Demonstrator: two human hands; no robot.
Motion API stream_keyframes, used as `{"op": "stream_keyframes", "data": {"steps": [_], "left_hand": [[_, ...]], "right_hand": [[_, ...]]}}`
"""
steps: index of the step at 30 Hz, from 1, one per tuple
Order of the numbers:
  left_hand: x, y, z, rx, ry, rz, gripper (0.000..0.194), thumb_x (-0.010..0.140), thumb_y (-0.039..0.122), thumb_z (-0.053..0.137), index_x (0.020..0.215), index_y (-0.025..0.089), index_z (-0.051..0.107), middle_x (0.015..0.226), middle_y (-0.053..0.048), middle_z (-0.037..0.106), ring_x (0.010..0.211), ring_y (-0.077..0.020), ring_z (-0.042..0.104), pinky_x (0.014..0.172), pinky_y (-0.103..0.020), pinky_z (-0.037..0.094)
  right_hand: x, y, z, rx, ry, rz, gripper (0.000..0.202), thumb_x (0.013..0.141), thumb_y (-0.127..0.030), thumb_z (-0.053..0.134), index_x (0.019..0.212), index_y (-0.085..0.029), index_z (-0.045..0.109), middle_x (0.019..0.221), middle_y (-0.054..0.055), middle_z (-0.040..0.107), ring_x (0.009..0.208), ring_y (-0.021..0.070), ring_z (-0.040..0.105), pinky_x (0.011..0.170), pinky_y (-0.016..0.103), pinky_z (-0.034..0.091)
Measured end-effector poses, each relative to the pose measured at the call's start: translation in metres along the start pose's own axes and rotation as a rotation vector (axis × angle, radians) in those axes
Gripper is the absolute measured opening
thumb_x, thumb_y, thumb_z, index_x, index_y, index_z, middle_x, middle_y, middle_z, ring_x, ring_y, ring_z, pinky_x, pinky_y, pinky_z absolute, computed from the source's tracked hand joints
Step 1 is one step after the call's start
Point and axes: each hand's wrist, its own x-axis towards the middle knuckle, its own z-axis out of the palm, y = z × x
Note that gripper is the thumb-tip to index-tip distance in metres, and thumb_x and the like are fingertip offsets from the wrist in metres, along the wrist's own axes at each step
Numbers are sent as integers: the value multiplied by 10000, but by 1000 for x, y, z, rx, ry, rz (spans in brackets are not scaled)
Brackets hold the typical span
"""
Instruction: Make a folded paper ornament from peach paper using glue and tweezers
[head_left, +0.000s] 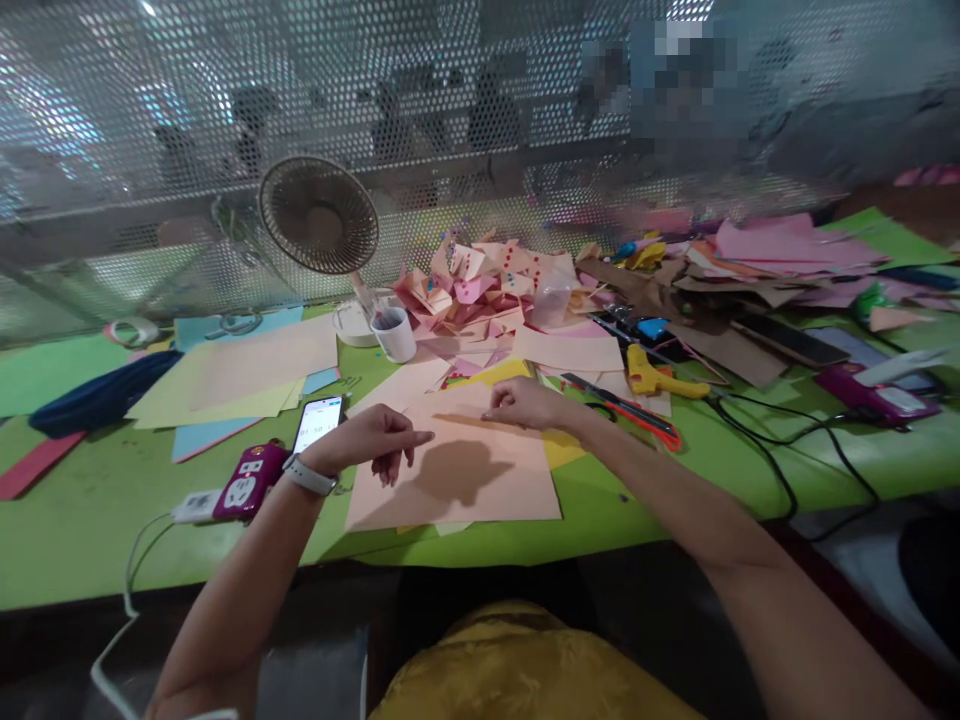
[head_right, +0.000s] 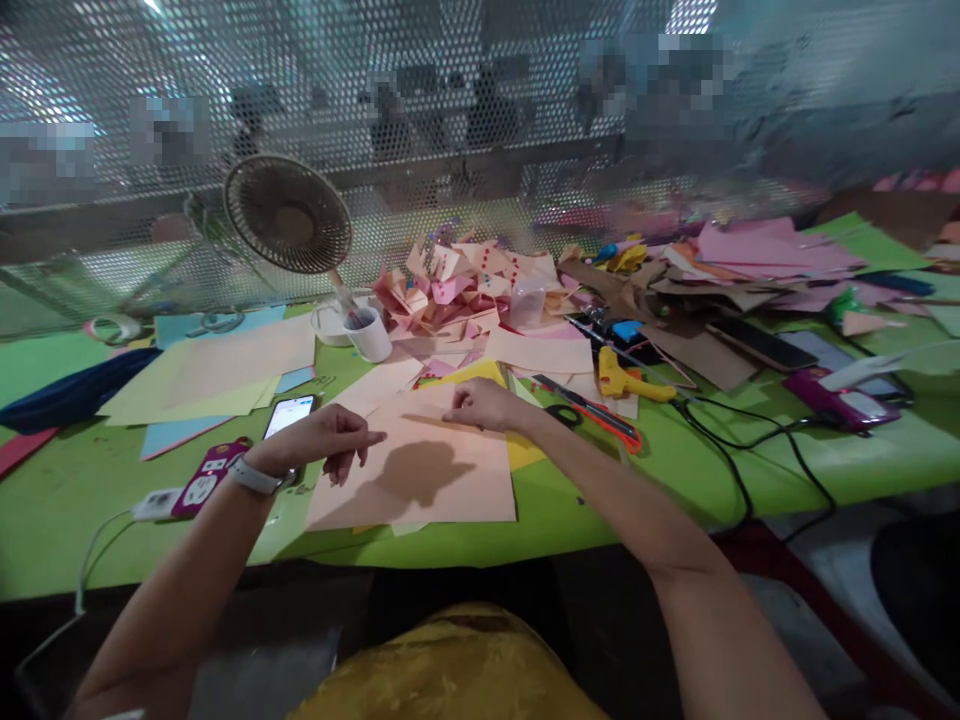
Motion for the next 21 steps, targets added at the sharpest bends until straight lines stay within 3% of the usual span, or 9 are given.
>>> {"op": "stream_keyframes", "data": {"steps": [2, 5, 7, 10, 13, 15, 17, 19, 21], "left_hand": [[4, 3, 5, -71, -56, 53, 449, 755, 590, 670, 771, 143, 703, 615, -93, 709, 526, -173, 654, 489, -230, 466], [26, 3, 18, -347, 154, 186, 514, 733, 551, 724, 1096, 190, 677, 1062, -119, 730, 968, -225, 687, 733, -281, 546], [46, -1, 27, -530, 254, 290, 474, 734, 535, 733, 1043, 178, 688, 1127, -108, 702, 1077, -219, 640, 855, -299, 533], [72, -10, 34, -749, 318, 327, 412, 722, 531, 745, 778, 129, 676, 798, -54, 704, 774, -147, 665, 822, -295, 550], [83, -21, 31, -947, 367, 300, 352, 692, 432, 807, 684, 143, 605, 590, 41, 575, 550, -74, 566, 688, -251, 571], [84, -27, 27, -989, 338, 240, 360, 678, 385, 829, 639, 145, 564, 558, 52, 540, 510, -62, 545, 636, -225, 568], [83, -32, 25, -973, 288, 180, 355, 683, 367, 831, 637, 142, 560, 563, 40, 554, 515, -68, 567, 622, -214, 565], [84, -36, 26, -949, 237, 159, 323, 698, 361, 823, 683, 135, 593, 602, 18, 599, 549, -83, 602, 631, -214, 564], [86, -38, 29, -941, 197, 170, 310, 684, 351, 832, 744, 126, 628, 676, -11, 655, 603, -101, 636, 639, -213, 559]], "right_hand": [[-2, -7, -1, 234, 52, -19, 414, 693, -543, 738, 764, -176, 559, 571, -59, 517, 461, 73, 420, 460, 209, 300], [-1, -18, 11, 394, 139, -67, 472, 640, -581, 762, 736, -178, 536, 529, -74, 483, 426, 63, 388, 423, 200, 276], [3, -22, 24, 364, 179, -98, 449, 671, -578, 742, 727, -180, 542, 501, -74, 479, 406, 71, 404, 409, 201, 282], [7, -18, 33, 184, 257, -164, 346, 807, -522, 638, 782, -178, 612, 526, -43, 555, 425, 97, 483, 437, 215, 352], [6, -7, 16, -99, 602, -350, 238, 896, -382, 552, 922, -180, 676, 709, 26, 690, 598, 143, 616, 602, 257, 477], [3, 0, 0, -331, 779, -546, 224, 893, -256, 540, 1057, -183, 675, 953, 81, 731, 849, 191, 671, 800, 319, 512], [0, 4, -10, -558, 726, -725, 395, 855, -117, 518, 1227, -205, 618, 1209, 99, 672, 1137, 222, 604, 977, 385, 465], [-2, 4, -6, -751, 527, -833, 595, 799, -29, 510, 1362, -220, 521, 1409, 92, 540, 1344, 227, 446, 1093, 429, 383], [-1, 3, 9, -891, 327, -893, 647, 787, -14, 522, 1405, -197, 474, 1500, 96, 436, 1420, 233, 340, 1150, 457, 318]]}}
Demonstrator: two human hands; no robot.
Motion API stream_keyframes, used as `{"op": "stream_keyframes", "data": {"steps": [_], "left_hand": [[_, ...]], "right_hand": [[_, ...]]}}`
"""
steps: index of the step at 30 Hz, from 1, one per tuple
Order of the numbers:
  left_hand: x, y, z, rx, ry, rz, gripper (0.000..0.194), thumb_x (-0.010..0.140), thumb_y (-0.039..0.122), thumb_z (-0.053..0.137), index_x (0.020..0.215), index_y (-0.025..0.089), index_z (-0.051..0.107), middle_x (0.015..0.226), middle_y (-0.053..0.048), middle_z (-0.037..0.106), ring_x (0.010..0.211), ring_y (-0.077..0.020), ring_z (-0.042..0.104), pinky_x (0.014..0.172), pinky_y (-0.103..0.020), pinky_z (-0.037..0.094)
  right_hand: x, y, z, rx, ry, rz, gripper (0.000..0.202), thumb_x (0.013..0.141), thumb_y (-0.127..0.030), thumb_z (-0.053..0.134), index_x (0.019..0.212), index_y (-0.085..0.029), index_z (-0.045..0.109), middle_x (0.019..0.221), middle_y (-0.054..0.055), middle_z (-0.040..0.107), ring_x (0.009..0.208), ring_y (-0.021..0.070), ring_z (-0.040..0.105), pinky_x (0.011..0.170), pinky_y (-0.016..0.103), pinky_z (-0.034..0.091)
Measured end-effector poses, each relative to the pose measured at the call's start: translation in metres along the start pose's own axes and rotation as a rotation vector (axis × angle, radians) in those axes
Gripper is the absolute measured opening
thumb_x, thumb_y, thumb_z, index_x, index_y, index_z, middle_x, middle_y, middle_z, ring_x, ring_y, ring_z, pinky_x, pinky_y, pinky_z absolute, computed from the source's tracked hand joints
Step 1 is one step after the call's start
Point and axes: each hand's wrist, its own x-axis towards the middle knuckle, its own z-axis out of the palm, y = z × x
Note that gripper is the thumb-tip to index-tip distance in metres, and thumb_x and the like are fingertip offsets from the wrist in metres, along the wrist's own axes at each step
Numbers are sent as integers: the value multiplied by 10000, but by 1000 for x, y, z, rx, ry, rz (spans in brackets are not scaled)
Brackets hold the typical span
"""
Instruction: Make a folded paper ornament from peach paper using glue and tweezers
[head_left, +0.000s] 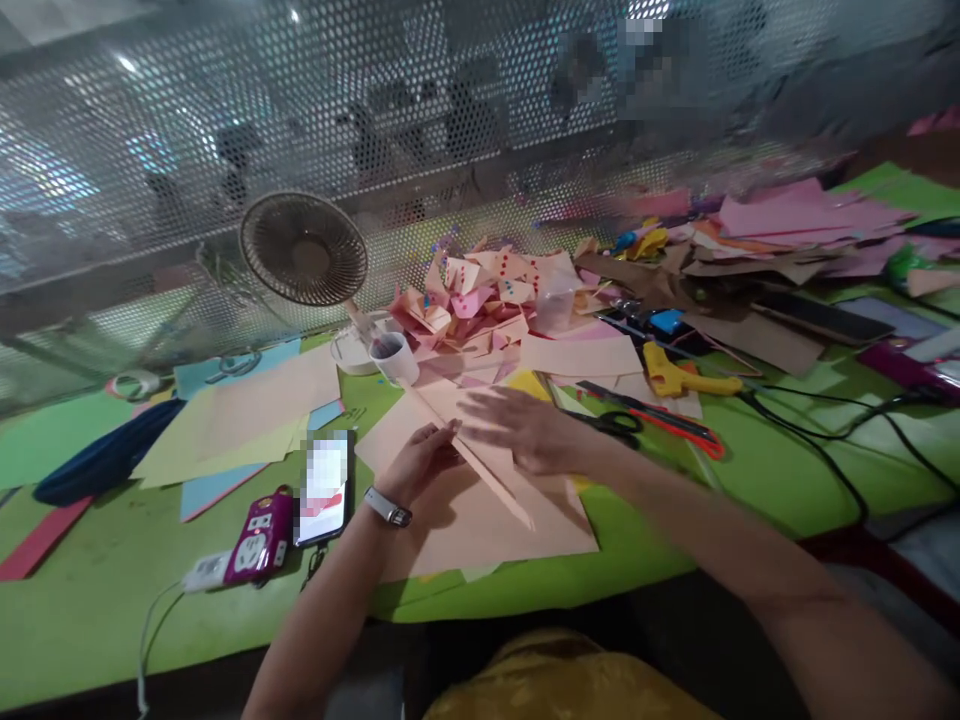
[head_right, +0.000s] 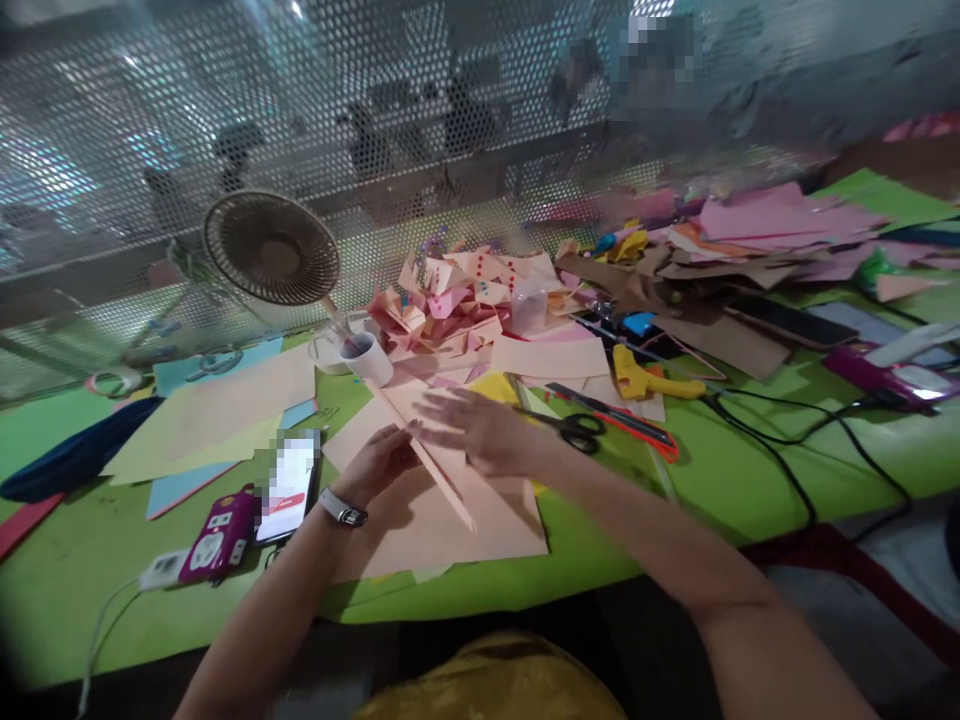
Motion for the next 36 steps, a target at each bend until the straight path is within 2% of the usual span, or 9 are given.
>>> {"op": "stream_keyframes", "data": {"steps": [2, 4, 7, 11, 17, 21, 24, 30, 36], "left_hand": [[1, -4, 1, -1, -35, -13, 330, 657, 347, 849, 770, 117, 641, 714, -32, 680, 619, -108, 644, 614, -201, 546], [2, -5, 2, -12, -55, -39, 331, 668, 355, 842, 744, 115, 627, 673, -24, 663, 583, -98, 628, 582, -190, 532], [1, -4, 4, -75, -53, -67, 320, 710, 360, 817, 741, 128, 598, 647, -3, 641, 571, -92, 625, 596, -197, 546], [-1, 0, 3, -93, -78, -65, 313, 695, 293, 834, 810, 134, 590, 743, -26, 679, 653, -117, 667, 665, -231, 575], [-2, 1, 0, -32, -158, -73, 292, 718, 260, 817, 804, 134, 569, 720, -19, 667, 628, -108, 662, 634, -217, 572], [-3, 2, -3, 7, -235, -80, 353, 703, 259, 827, 947, 140, 601, 797, -35, 694, 676, -131, 684, 636, -233, 579], [-2, 1, -4, 24, -219, -64, 410, 673, 244, 845, 983, 155, 592, 815, -37, 706, 712, -151, 696, 662, -254, 582], [0, -4, -3, 76, -223, -23, 323, 702, 266, 823, 889, 154, 584, 671, 17, 652, 613, -105, 636, 666, -238, 549], [-3, 0, 6, 127, -239, 45, 385, 693, 246, 827, 993, 162, 601, 772, -15, 700, 670, -112, 647, 656, -209, 520]], "right_hand": [[2, -13, 14, -32, -56, -106, 517, 847, -44, 520, 1353, -151, 526, 1468, 123, 474, 1397, 229, 385, 1147, 458, 334], [2, -21, 26, -70, -10, -161, 377, 913, -71, 489, 1274, -119, 588, 1380, 134, 566, 1316, 209, 495, 1103, 425, 406], [-1, -23, 33, -108, 65, -166, 313, 949, -78, 460, 1212, -106, 627, 1304, 116, 630, 1216, 185, 587, 1051, 376, 469], [-2, -19, 32, -134, 82, -176, 283, 961, -88, 456, 1153, -118, 662, 1254, 117, 662, 1172, 166, 618, 1026, 353, 495], [-2, -21, 31, -62, 150, -211, 265, 960, -105, 480, 1133, -142, 677, 1222, 106, 682, 1164, 146, 623, 1016, 320, 504], [-2, -23, 30, 13, 165, -210, 277, 945, -99, 511, 1170, -155, 663, 1215, 110, 685, 1153, 143, 630, 1011, 328, 509], [-1, -24, 28, 26, 177, -223, 259, 928, -85, 540, 1150, -125, 667, 1197, 121, 692, 1137, 158, 642, 1009, 336, 513], [-4, -24, 29, 39, 183, -229, 263, 916, -83, 555, 1150, -133, 663, 1167, 112, 706, 1116, 155, 652, 994, 333, 524], [-7, -23, 30, 56, 185, -189, 259, 959, -112, 470, 1139, -147, 653, 1125, 97, 722, 1073, 137, 661, 939, 301, 545]]}}
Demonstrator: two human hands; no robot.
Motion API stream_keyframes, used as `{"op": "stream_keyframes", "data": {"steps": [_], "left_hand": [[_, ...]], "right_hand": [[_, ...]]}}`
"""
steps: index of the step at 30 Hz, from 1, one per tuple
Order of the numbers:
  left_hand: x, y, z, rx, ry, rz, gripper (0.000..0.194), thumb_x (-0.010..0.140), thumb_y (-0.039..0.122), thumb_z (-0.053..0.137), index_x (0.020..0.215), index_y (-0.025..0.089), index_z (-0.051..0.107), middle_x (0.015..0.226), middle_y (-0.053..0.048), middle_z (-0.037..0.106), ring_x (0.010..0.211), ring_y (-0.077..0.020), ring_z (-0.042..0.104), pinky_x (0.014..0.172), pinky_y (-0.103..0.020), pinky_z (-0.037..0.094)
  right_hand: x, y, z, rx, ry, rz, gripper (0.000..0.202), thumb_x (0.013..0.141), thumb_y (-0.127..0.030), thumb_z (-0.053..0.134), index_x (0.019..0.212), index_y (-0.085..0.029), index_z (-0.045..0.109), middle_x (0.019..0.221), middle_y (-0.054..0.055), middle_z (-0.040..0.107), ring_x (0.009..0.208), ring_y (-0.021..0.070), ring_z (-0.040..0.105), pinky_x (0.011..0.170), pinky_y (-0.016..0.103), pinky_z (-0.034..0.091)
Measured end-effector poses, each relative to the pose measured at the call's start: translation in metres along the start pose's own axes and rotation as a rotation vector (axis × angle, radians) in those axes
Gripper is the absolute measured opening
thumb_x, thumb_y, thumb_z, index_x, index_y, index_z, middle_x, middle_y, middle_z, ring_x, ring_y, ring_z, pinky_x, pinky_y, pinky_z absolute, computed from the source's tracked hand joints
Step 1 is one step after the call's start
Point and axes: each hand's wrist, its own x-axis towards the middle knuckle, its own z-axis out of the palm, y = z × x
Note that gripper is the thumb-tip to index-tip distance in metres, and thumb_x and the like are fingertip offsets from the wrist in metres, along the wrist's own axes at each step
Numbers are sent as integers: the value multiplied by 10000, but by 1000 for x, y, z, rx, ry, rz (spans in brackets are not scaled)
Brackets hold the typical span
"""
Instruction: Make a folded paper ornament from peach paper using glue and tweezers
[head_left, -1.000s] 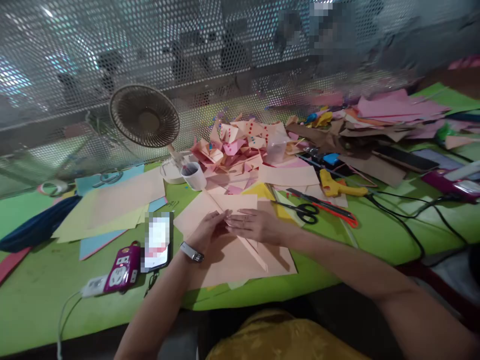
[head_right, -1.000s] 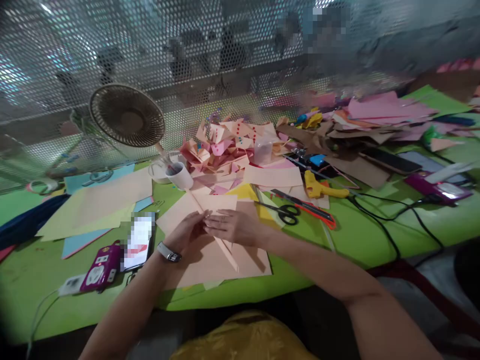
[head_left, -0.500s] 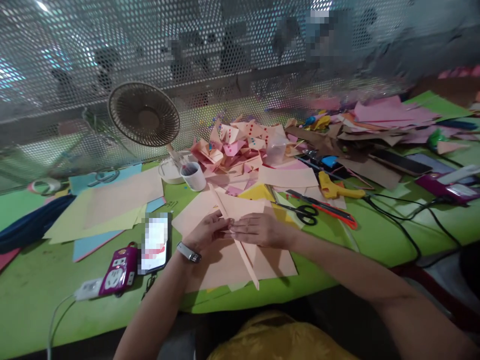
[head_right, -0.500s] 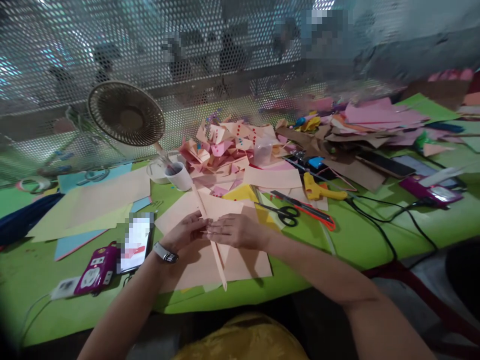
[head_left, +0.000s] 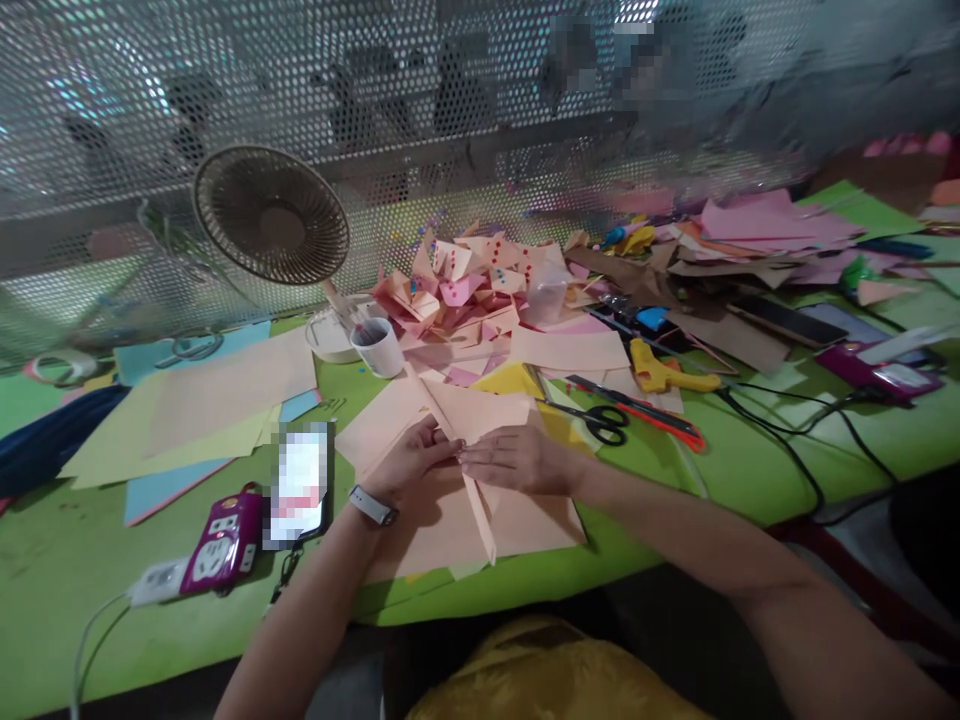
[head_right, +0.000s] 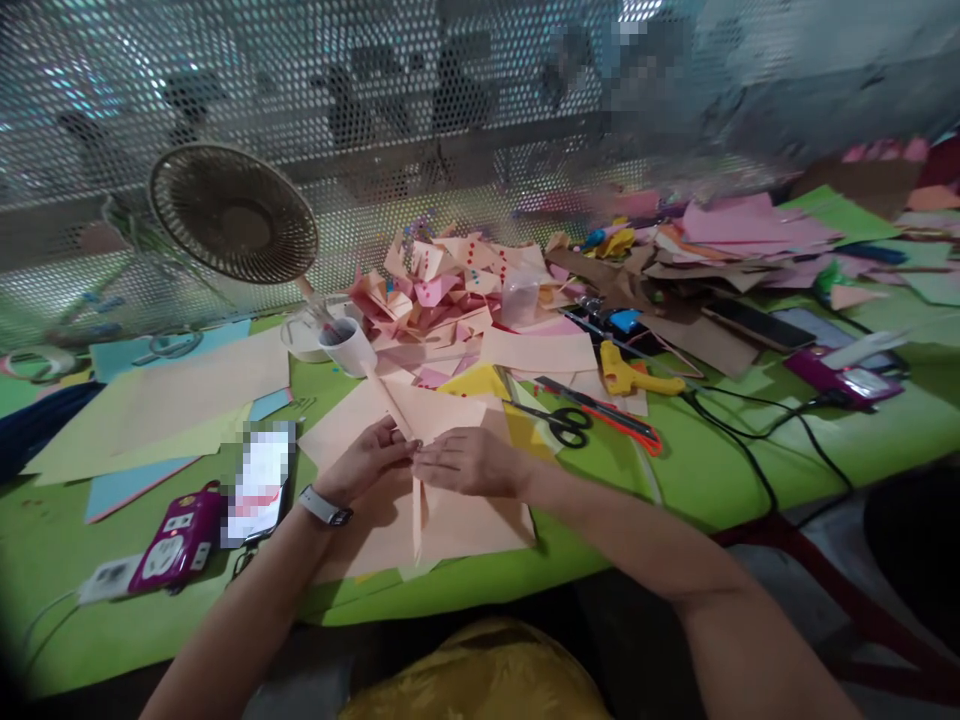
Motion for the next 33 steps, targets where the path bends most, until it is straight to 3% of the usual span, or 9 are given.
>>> {"op": "stream_keyframes", "data": {"steps": [4, 7, 11, 14, 17, 21, 26, 29, 33], "left_hand": [[-2, -1, 5, 58, -23, 33, 346, 708, 255, 814, 989, 167, 632, 835, -45, 723, 725, -142, 668, 690, -237, 523], [-5, -3, 9, 97, -61, 5, 340, 687, 251, 825, 979, 168, 672, 863, -63, 730, 780, -175, 681, 727, -262, 528], [-11, -1, 21, 89, -135, -10, 335, 743, 279, 782, 1059, 194, 705, 1052, -102, 717, 959, -228, 674, 824, -316, 533], [-16, 3, 31, 22, -179, -40, 367, 738, 287, 785, 1091, 221, 708, 1153, -105, 685, 1059, -258, 642, 891, -355, 522], [-17, 2, 36, 2, -201, -61, 426, 719, 275, 804, 1124, 207, 690, 1078, -110, 696, 982, -243, 655, 859, -342, 522], [-12, -9, 33, 59, -185, 11, 391, 778, 331, 759, 1130, 180, 682, 984, -100, 699, 912, -208, 655, 858, -328, 512], [-8, -14, 27, 79, -113, -5, 382, 781, 388, 750, 1093, 176, 688, 1148, -132, 683, 1061, -272, 650, 865, -361, 537], [-10, -10, 25, 60, -121, -84, 393, 797, 381, 740, 1121, 176, 653, 1146, -140, 691, 1040, -281, 678, 838, -355, 547], [-14, -8, 26, 24, -223, -226, 406, 818, 352, 729, 1154, 171, 590, 1029, -142, 729, 950, -273, 718, 734, -286, 536]], "right_hand": [[-1, -5, 1, 65, 24, 144, 236, 980, -164, 450, 1105, -175, 649, 985, 67, 751, 917, 135, 698, 829, 281, 568], [-2, -10, 7, 57, 47, 426, 240, 962, -366, 530, 1064, -186, 651, 825, 59, 746, 716, 152, 694, 680, 266, 557], [-2, -10, 14, 54, 61, 731, 420, 904, -535, 556, 1096, -168, 622, 917, 119, 745, 770, 207, 709, 704, 296, 543], [0, -8, 15, 55, 62, 788, 432, 928, -525, 520, 1149, -160, 595, 975, 127, 740, 791, 219, 715, 716, 300, 534], [1, -6, 14, 16, 106, 794, 438, 944, -518, 495, 1175, -155, 580, 999, 126, 738, 794, 210, 716, 715, 287, 528], [2, -8, 17, -31, 144, 750, 408, 954, -495, 491, 1183, -168, 574, 1001, 113, 738, 826, 205, 711, 726, 285, 526], [9, -5, 8, -12, 149, 794, 393, 929, -465, 544, 1169, -159, 597, 1004, 123, 719, 901, 240, 677, 816, 350, 504], [13, 7, -14, 192, 199, 910, 439, 870, -529, 600, 1108, -160, 627, 1072, 134, 681, 1034, 267, 616, 924, 400, 460], [15, 23, -39, 840, 38, 1113, 479, 887, -604, 506, 981, -152, 633, 918, 74, 652, 831, 185, 610, 731, 299, 469]]}}
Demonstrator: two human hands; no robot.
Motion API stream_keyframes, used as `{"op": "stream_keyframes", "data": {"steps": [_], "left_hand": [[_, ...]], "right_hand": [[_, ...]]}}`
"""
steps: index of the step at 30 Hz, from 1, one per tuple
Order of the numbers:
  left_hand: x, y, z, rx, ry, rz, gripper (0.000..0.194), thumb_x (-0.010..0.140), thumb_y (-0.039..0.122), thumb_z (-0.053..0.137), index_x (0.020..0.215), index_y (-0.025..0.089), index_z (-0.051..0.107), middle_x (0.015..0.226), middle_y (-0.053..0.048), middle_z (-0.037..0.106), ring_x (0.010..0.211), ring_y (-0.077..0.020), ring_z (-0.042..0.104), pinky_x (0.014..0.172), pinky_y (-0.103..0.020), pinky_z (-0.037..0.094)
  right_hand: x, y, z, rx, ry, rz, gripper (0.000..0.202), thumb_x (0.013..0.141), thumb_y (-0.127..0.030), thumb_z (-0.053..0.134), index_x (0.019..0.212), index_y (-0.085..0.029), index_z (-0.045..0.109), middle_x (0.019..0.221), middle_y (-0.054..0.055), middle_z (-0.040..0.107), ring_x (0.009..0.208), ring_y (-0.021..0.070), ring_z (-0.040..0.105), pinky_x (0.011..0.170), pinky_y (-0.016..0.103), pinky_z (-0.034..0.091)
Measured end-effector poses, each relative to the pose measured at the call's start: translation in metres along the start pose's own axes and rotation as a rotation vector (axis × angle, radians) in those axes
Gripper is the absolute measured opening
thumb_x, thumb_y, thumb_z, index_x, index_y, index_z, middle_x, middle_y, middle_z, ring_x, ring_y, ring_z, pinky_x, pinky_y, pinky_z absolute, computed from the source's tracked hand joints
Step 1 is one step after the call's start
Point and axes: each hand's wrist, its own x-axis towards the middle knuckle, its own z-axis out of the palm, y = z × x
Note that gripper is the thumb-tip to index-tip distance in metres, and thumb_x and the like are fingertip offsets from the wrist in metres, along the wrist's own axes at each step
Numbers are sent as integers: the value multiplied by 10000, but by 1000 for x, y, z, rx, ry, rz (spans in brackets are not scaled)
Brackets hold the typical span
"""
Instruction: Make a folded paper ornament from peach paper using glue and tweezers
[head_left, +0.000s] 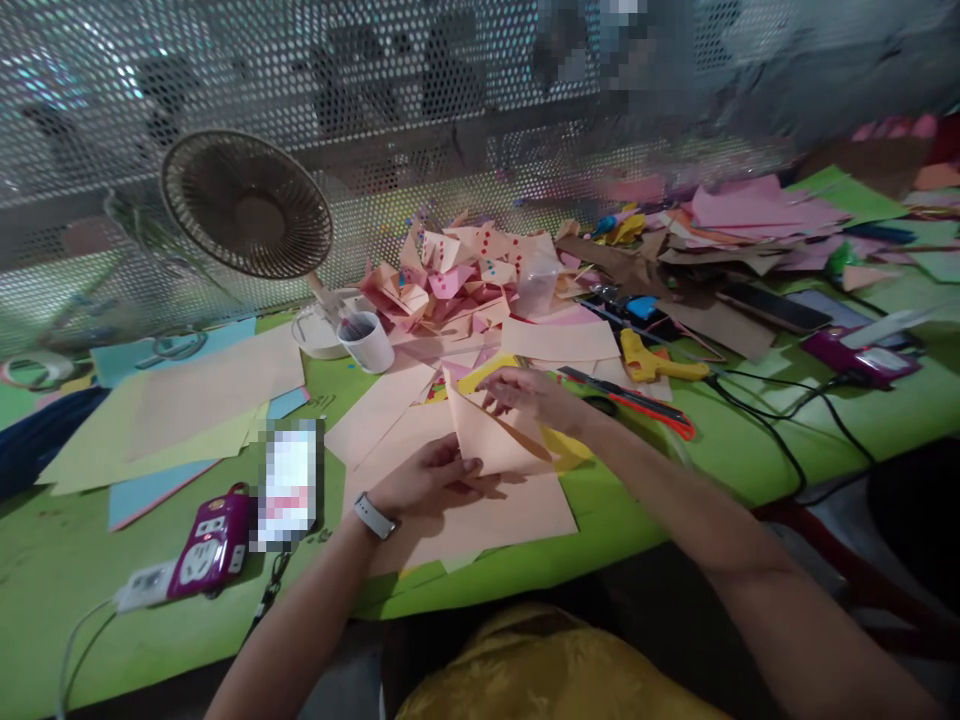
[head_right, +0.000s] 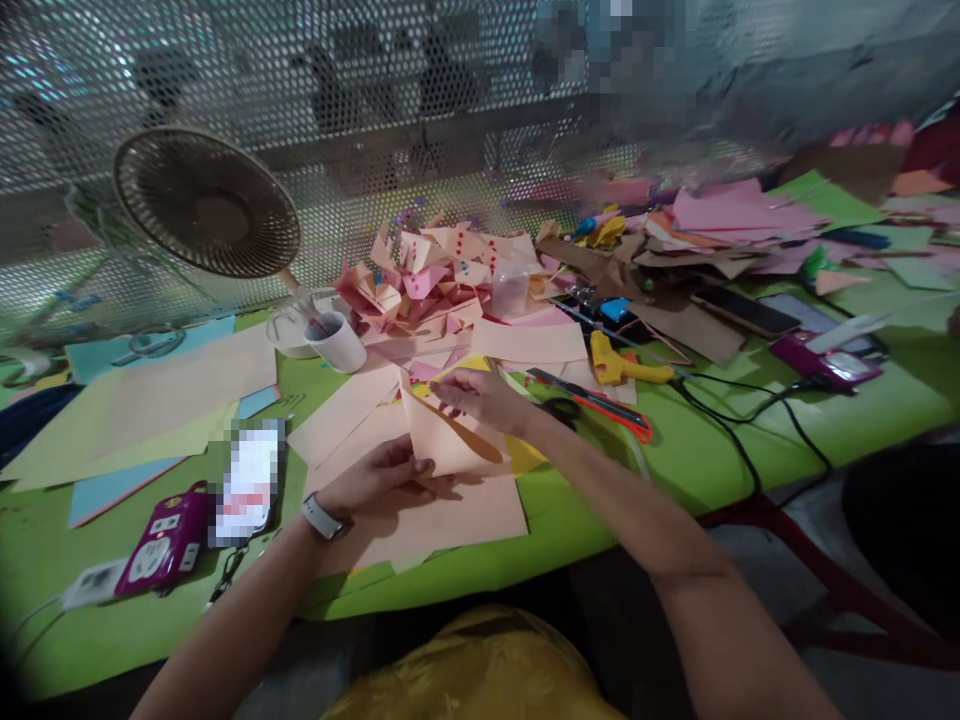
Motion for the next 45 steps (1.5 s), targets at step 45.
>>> {"op": "stream_keyframes", "data": {"steps": [45], "left_hand": [[8, -9, 4, 150, 248, 39, 474, 713, 547, 740, 582, 144, 529, 530, 30, 494, 491, -73, 448, 516, -218, 414]], "right_hand": [[0, 13, 28, 207, 7, 29, 610, 762, -551, 687, 520, -209, 243, 550, -81, 188, 539, 77, 197, 538, 281, 186]]}}
